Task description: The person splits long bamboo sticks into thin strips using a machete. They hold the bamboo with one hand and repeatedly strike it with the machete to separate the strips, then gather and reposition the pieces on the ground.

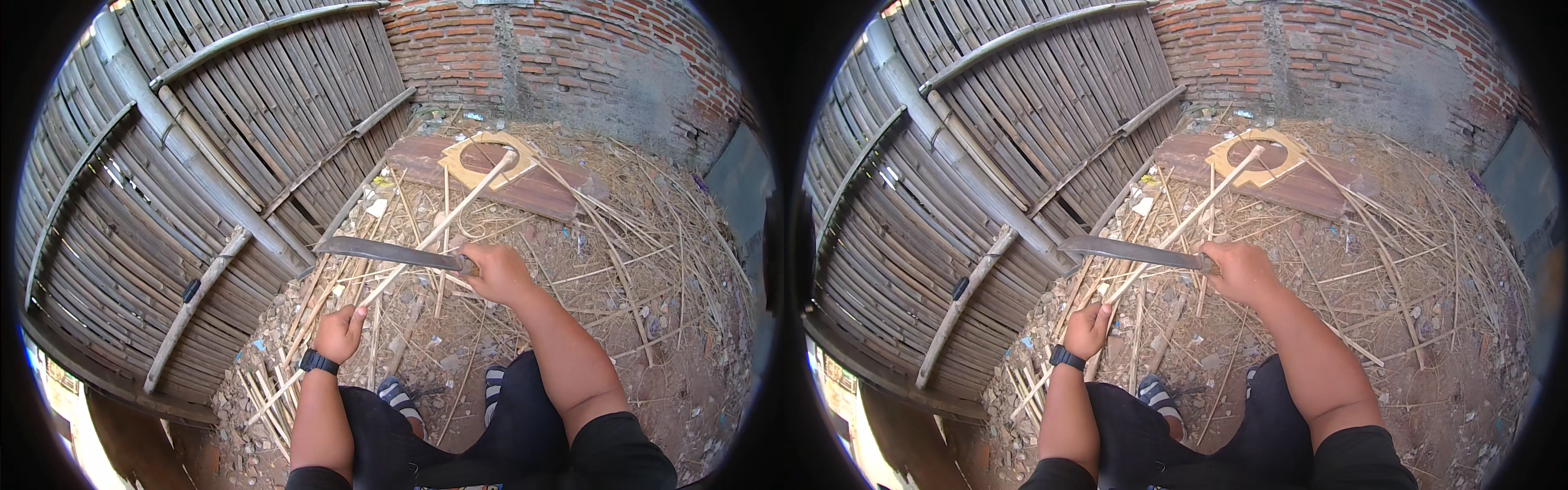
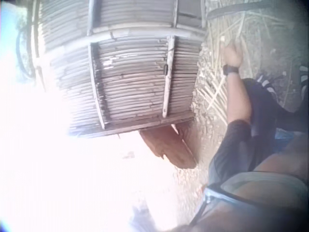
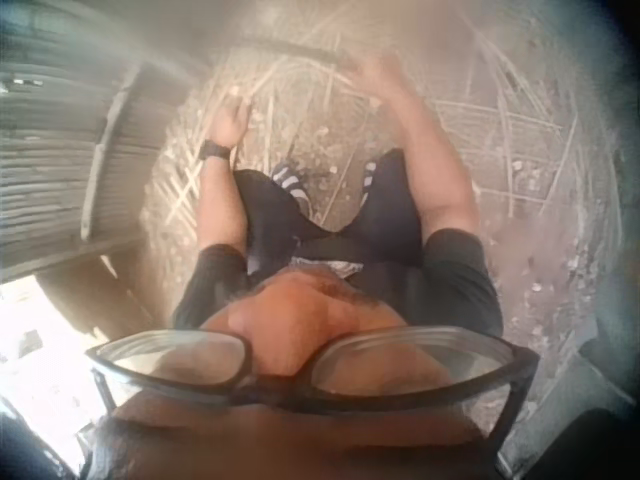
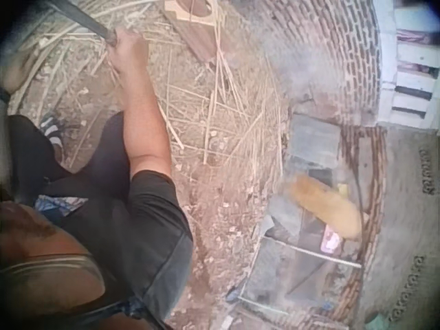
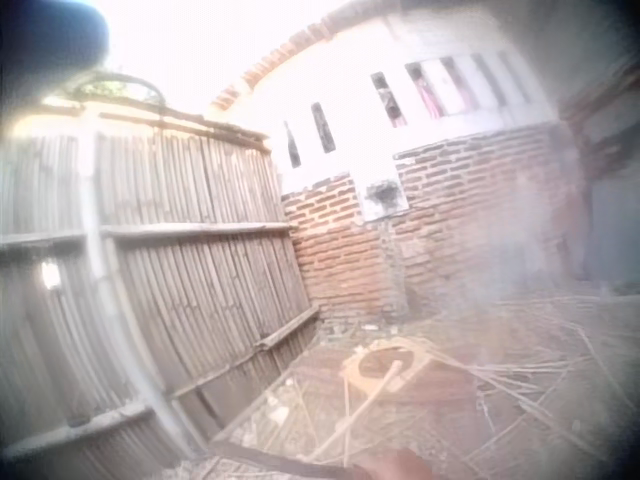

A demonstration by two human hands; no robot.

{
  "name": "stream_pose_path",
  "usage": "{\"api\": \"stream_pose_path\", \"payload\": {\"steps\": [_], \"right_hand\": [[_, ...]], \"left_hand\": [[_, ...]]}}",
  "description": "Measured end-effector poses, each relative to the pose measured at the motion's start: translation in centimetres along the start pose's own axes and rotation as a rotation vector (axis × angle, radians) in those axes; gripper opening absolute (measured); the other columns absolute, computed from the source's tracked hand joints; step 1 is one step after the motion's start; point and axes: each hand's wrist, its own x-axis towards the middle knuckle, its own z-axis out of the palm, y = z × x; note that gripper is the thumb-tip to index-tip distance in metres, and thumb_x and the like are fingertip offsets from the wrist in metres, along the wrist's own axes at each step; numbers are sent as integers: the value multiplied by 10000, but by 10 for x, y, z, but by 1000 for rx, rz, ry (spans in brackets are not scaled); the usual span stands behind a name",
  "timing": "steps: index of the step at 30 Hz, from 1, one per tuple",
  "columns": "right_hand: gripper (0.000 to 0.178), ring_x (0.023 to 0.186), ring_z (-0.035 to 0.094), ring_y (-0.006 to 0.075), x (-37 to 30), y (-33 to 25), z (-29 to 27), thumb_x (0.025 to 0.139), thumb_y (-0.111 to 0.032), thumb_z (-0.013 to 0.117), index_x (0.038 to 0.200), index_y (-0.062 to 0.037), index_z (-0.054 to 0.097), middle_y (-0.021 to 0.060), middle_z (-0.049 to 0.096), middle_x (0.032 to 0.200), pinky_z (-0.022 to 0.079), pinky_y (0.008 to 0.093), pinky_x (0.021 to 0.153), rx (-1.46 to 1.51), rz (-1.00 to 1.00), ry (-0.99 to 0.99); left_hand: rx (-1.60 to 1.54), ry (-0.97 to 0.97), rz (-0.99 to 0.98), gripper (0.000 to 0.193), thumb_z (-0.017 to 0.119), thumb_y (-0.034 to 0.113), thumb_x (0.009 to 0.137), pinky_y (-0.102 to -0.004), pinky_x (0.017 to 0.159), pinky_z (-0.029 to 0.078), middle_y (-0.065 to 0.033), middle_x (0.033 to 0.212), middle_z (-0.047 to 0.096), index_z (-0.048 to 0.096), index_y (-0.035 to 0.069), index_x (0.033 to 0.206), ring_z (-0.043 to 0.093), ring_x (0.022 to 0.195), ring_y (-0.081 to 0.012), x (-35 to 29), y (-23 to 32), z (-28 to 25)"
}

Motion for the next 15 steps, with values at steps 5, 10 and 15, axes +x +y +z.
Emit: {"api": "stream_pose_path", "payload": {"steps": [5,10,15], "right_hand": [[251,805,687,383,-1,14,2,781,-178,764,983,-104,635,146,689,822,524,496,697,-187,50,-85],[271,830,682,392,5,44,-1,792,-190,774,989,-74,629,150,692,864,526,496,725,-189,250,133],[212,840,692,375,10,8,23,807,-174,744,950,-75,624,148,690,838,542,492,732,-233,-60,11]], "left_hand": [[-97,71,-60,545,513,465,1051,-444,617,470,-183,662,611,610,4,777,603,618,-357,1,-16,-3],[-156,83,11,552,497,495,1051,-429,621,464,-166,650,589,597,10,809,582,610,-331,1,-15,-1],[-114,-29,0,536,512,487,1046,-434,614,460,-198,662,584,591,7,821,574,609,-362,-1,-22,-1]]}}
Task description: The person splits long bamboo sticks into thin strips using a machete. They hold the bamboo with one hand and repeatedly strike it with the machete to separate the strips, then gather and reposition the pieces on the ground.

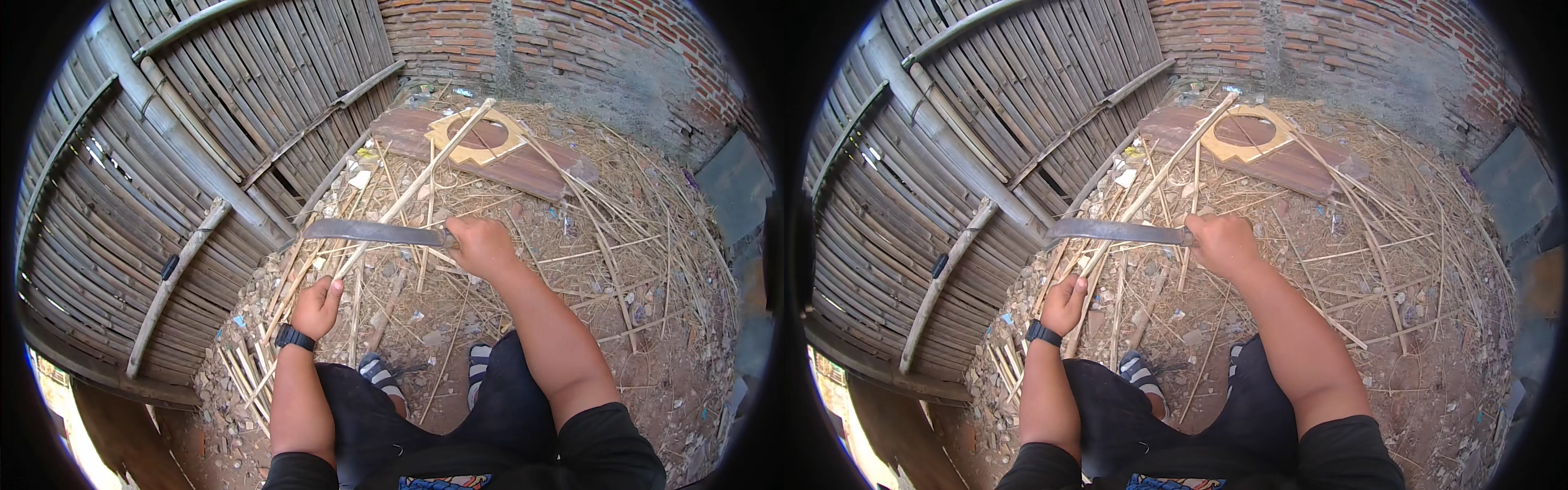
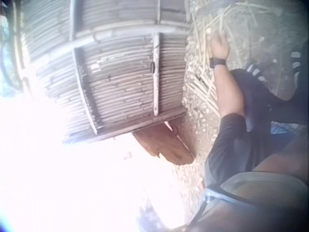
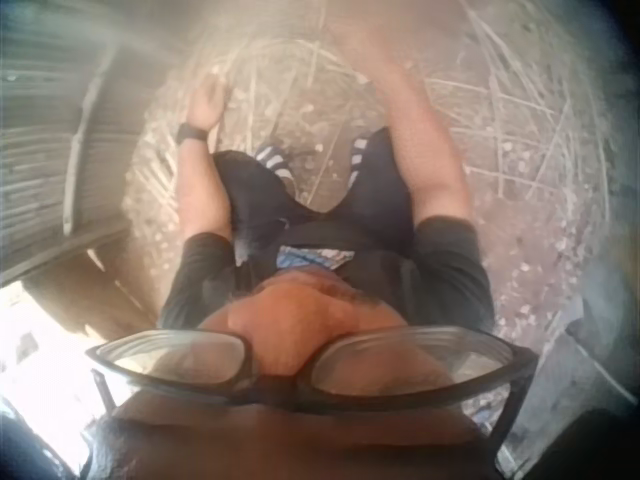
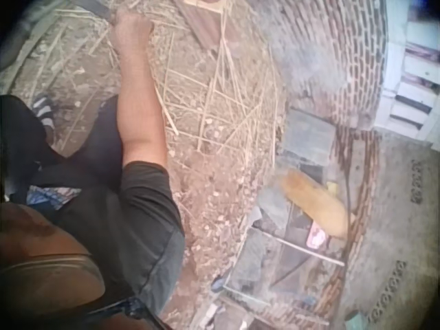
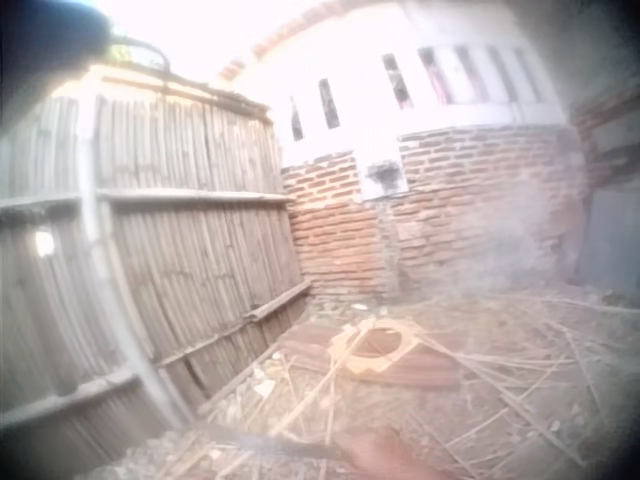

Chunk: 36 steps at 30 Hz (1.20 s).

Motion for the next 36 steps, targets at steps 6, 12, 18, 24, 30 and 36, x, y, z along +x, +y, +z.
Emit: {"api": "stream_pose_path", "payload": {"steps": [6,12,18,24,30,36], "right_hand": [[278,841,683,401,-1,55,-1,772,-177,789,965,-61,625,165,698,869,525,512,737,-46,403,67],[282,845,692,398,-2,30,-5,784,-177,777,1011,-72,646,164,707,869,530,511,743,0,308,-183],[275,886,709,378,2,16,13,811,-220,768,1025,-89,655,157,726,896,555,494,784,-57,165,-264],[299,909,707,382,-3,58,7,844,-262,750,1066,-81,665,183,722,916,557,498,801,-86,520,-188],[366,880,696,390,4,35,-1,855,-362,770,1058,-72,677,173,722,904,542,511,763,-13,399,-231],[335,850,685,386,4,19,-6,744,-219,798,1028,-112,656,146,704,864,541,493,714,46,5,-164]], "left_hand": [[164,-61,-14,508,538,451,1035,-485,594,463,-235,637,578,608,5,801,585,609,-424,3,31,-13],[174,-101,-50,494,545,446,1025,-508,613,462,-245,659,595,613,10,804,592,643,-449,2,7,-6],[238,-76,-50,487,552,438,1021,-512,619,468,-241,661,599,612,5,806,598,659,-455,-3,11,-13],[332,-56,-27,511,536,451,1024,-524,648,481,-246,681,617,625,3,793,619,691,-459,2,7,-4],[245,-14,-72,488,540,430,1022,-519,629,471,-241,664,606,625,11,787,604,661,-453,-1,9,-18],[335,-28,-9,449,562,356,1026,-502,574,448,-248,634,560,567,4,746,572,627,-470,-23,56,-65]]}}
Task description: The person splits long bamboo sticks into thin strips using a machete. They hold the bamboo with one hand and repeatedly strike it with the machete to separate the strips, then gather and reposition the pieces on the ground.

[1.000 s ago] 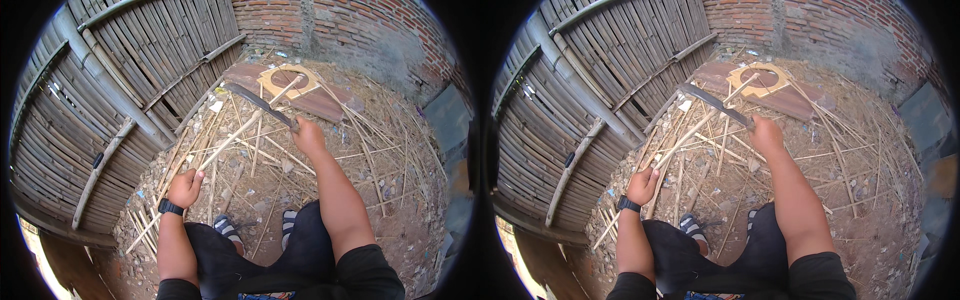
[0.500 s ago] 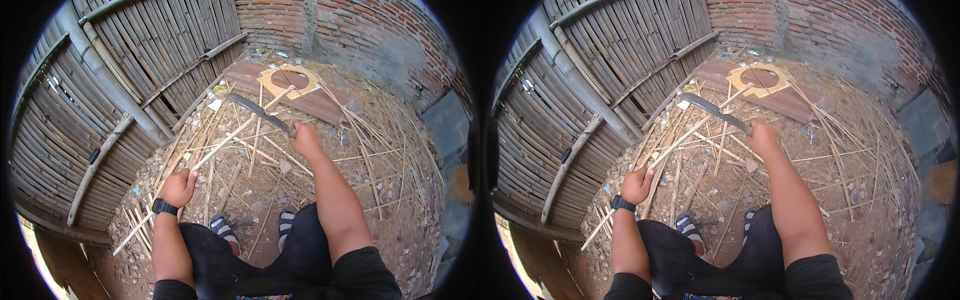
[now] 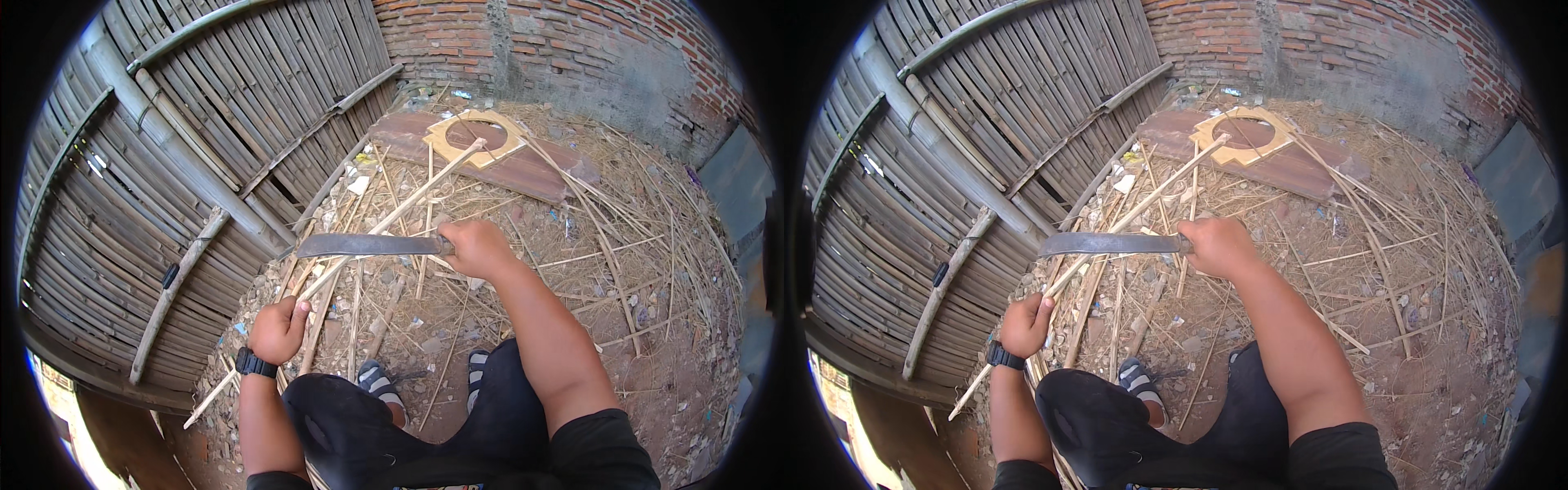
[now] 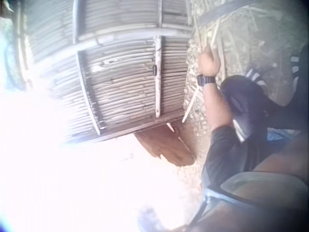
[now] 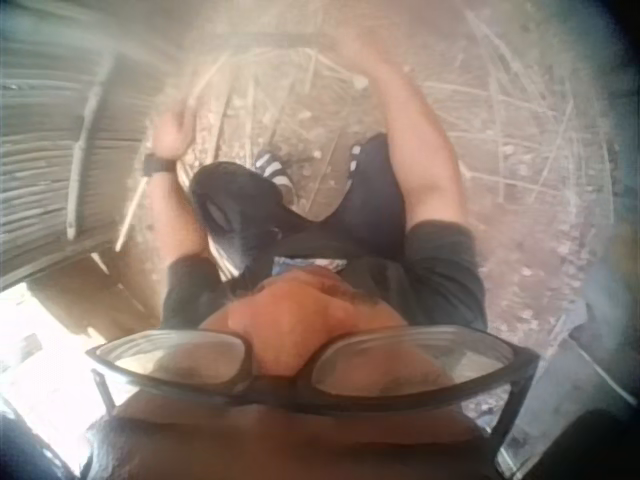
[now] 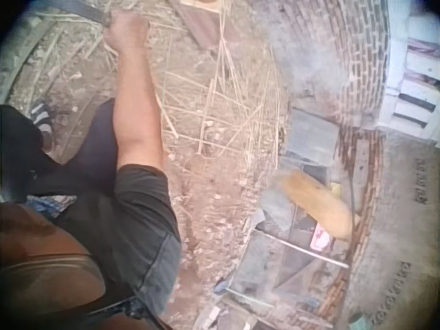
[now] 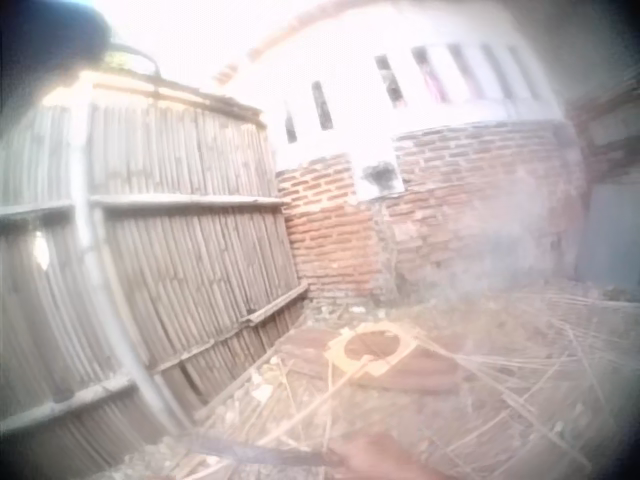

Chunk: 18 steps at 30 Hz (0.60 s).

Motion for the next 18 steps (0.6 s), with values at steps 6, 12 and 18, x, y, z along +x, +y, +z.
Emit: {"api": "stream_pose_path", "payload": {"steps": [6,12,18], "right_hand": [[275,831,690,393,-7,18,-1,779,-194,771,1009,-85,665,173,703,844,546,498,732,70,242,43],[225,855,720,351,-7,-36,4,811,-156,713,1024,-103,663,123,724,898,570,499,750,57,-31,-12],[258,885,716,354,-4,7,-9,815,-142,710,1068,-112,670,126,723,920,566,498,765,61,370,-44]], "left_hand": [[183,42,-40,434,551,335,1039,-510,545,437,-247,618,557,546,12,749,572,602,-471,-55,14,-20],[41,94,-122,457,532,322,1054,-482,513,408,-247,610,537,525,1,728,546,560,-455,-92,26,-6],[105,32,-169,451,533,334,1048,-496,537,440,-248,618,549,545,9,736,573,599,-469,-125,18,-16]]}}
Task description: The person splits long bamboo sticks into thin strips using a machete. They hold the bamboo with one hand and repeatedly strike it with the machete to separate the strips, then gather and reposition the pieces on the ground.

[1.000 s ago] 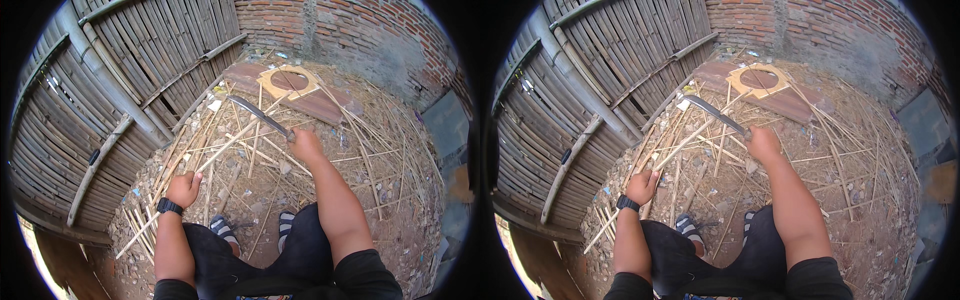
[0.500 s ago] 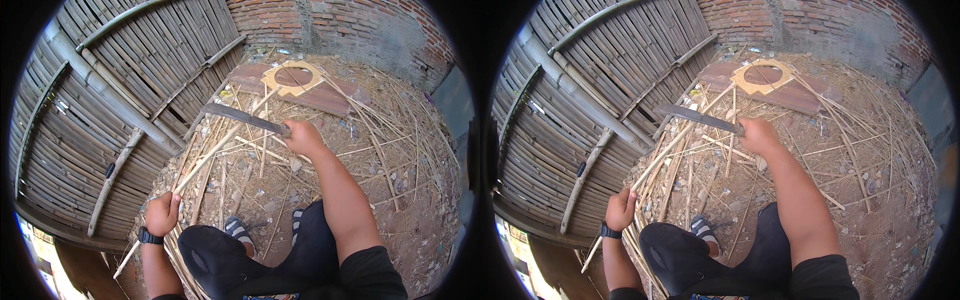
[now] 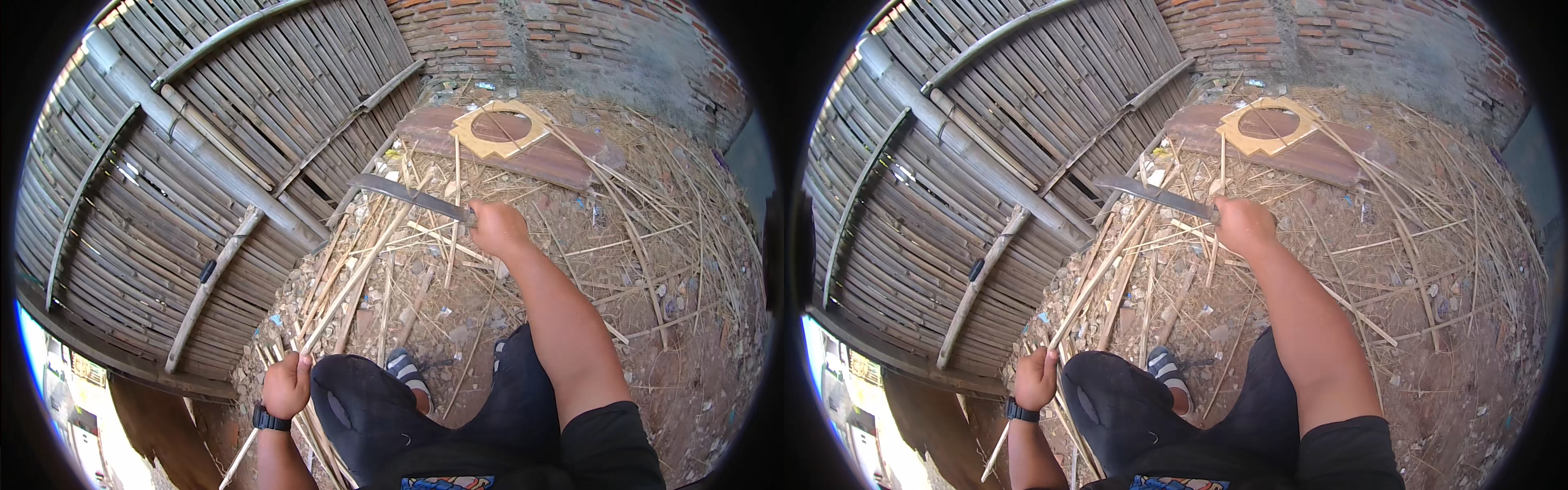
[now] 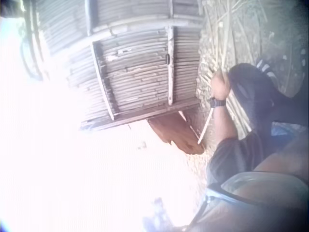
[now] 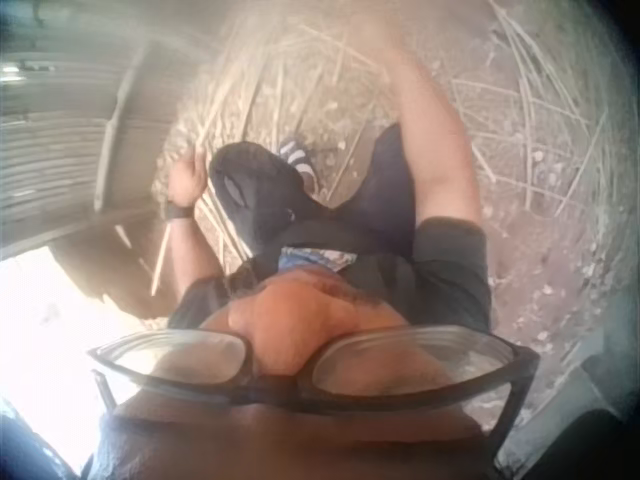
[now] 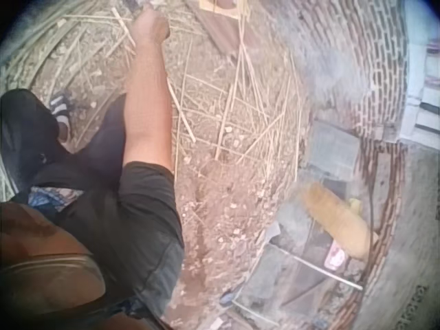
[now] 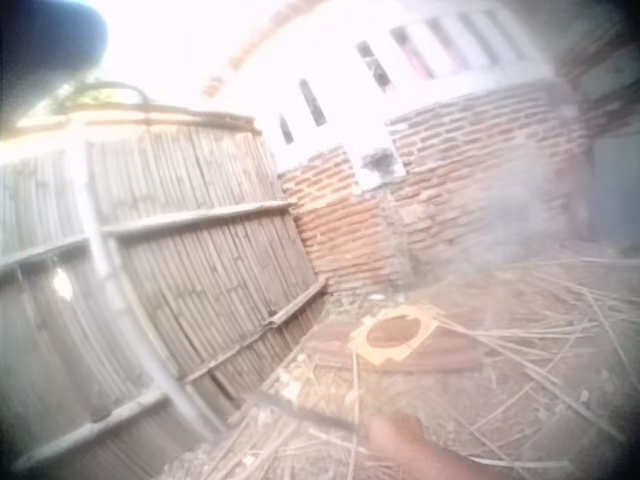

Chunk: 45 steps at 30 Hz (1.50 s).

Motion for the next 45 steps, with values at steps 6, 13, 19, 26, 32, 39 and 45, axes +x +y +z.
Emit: {"api": "stream_pose_path", "payload": {"steps": [6,13,19,26,32,39,45], "right_hand": [[374,941,698,374,-8,-9,5,825,-184,733,1183,-98,666,186,717,975,556,486,797,86,-75,-14],[421,825,684,366,-6,-14,10,855,-281,756,1219,-89,666,177,704,900,546,462,733,426,-24,-192],[369,831,704,362,-17,-32,9,867,-276,741,1194,-122,672,131,739,951,562,494,743,176,-217,-100],[294,860,710,363,5,11,13,864,-269,747,1086,-86,686,159,729,941,554,482,752,51,-33,119],[388,861,713,371,12,44,31,862,-310,768,1097,-15,678,202,725,906,550,452,769,461,111,172],[328,786,710,370,-17,-25,4,834,-283,762,1087,-88,689,161,724,851,548,470,696,310,-227,-57],[316,756,697,362,-42,-62,14,718,-207,776,1006,-122,678,153,694,814,551,481,671,19,-622,-86]], "left_hand": [[-12,1,-39,464,504,318,1062,-461,524,393,-222,597,517,526,-13,736,521,528,-403,-16,-7,0],[-141,-6,-71,476,518,334,1058,-457,510,402,-243,591,508,517,-9,729,515,532,-444,-22,-5,0],[-133,2,-57,464,522,319,1058,-450,509,398,-232,578,493,514,-8,728,504,516,-422,-22,-1,-4],[-49,-11,-21,472,547,332,1043,-456,509,402,-224,573,489,513,1,709,509,519,-431,-32,-11,-14],[-14,5,-57,466,550,332,1038,-474,512,417,-221,569,510,540,13,698,532,534,-446,-39,-10,-16],[91,96,-72,396,576,301,1020,-500,525,428,-215,613,560,514,21,748,580,583,-445,-19,10,1],[109,196,-32,355,612,288,1003,-499,539,440,-206,653,585,520,29,778,589,594,-433,-2,37,1]]}}
